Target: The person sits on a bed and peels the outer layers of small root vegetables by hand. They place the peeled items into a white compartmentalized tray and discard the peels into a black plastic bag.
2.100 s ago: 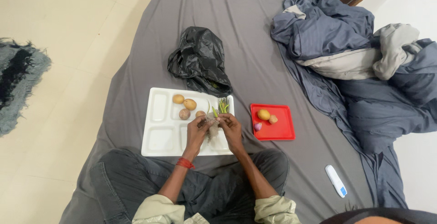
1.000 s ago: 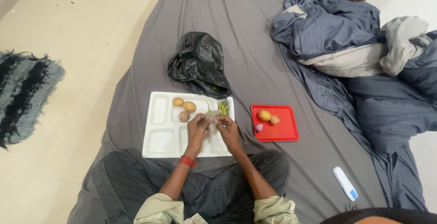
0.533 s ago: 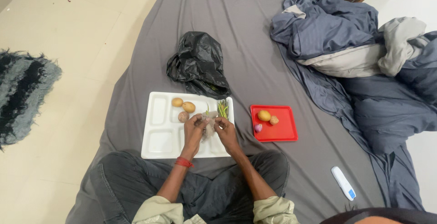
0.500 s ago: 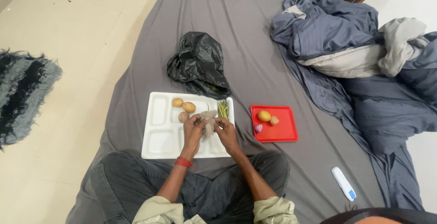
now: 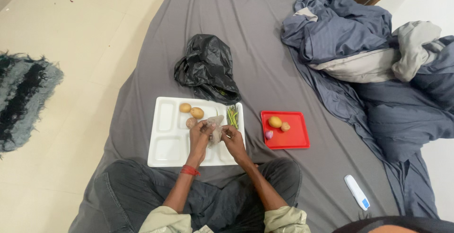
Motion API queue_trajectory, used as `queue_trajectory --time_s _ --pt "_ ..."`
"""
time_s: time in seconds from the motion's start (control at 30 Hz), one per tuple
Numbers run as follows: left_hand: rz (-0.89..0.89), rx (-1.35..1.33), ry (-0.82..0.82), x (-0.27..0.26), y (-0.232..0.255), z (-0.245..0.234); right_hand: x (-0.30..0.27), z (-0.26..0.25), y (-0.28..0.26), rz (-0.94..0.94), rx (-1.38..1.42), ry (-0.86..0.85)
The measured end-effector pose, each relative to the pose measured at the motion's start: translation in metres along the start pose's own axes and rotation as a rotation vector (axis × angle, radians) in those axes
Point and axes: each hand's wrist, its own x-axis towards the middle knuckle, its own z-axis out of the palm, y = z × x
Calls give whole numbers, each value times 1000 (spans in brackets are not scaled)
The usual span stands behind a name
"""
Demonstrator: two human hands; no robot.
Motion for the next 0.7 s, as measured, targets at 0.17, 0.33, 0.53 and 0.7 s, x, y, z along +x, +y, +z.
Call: queue_trajectory --time_s 0.17,0.33,0.53,0.7 --pt "12 43 -47 -4 -10 9 0 -3 -4 -36 -101 84" --pt "24 7 -1 2 -7 6 -1 -5 -5 -97 -65 -7" --pt "-5 68 -53 -7 -4 8 0 -1 -8 9 -49 105" --pt "83 121 -44 -2 -8 11 0 -7 -5 -57 -87 64"
